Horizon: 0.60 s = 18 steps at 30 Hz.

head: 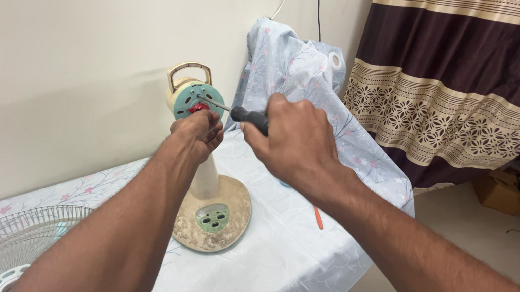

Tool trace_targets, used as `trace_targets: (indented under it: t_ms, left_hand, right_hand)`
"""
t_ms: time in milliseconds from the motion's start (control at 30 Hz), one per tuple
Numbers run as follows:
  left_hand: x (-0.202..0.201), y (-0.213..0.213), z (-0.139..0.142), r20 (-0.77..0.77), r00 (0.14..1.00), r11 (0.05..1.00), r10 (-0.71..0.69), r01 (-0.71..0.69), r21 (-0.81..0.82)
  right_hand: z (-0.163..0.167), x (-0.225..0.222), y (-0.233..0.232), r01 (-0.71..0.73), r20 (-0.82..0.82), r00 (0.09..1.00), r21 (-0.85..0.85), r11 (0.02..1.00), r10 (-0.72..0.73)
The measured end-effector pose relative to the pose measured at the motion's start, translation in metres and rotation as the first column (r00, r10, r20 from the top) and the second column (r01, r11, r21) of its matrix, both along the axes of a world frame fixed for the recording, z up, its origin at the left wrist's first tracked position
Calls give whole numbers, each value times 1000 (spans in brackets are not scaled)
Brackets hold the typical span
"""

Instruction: The person services a pedestal fan on a table. They work on the fan's rear housing, unscrew fasteners with a screwdriver, handle small screws from a scoop, reposition the fan head, and finally reach for the fan blade and guard assembly lying on the table.

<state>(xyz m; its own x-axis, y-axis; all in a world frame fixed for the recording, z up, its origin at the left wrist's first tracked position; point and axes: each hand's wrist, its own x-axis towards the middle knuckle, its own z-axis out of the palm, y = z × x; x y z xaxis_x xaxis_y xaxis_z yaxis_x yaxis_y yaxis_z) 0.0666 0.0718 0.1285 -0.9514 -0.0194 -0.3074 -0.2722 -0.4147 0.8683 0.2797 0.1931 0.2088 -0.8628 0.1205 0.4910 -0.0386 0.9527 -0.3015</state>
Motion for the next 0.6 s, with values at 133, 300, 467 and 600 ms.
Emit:
trace_targets:
  t_ms: [133, 300, 467, 600]
  left_hand:
    - [4, -2, 2, 0, 1000, 1000, -14, 14, -21]
    - [8, -1, 5, -3, 1000, 999, -9, 9, -31]
    - [6, -1, 4, 0, 1000, 1000, -6, 6, -15]
    - [5, -2, 3, -9, 1000, 999, -15, 15, -32]
  right_hand:
    - [1, -12, -1, 97, 192, 981, -538, 837, 10]
    - [2, -21, 11, 210, 289, 896, -945, 251, 337]
    - [-8, -24, 9, 210, 297, 872, -945, 250, 389]
    - [-15, -22, 10, -21, 154, 981, -521, 853, 118]
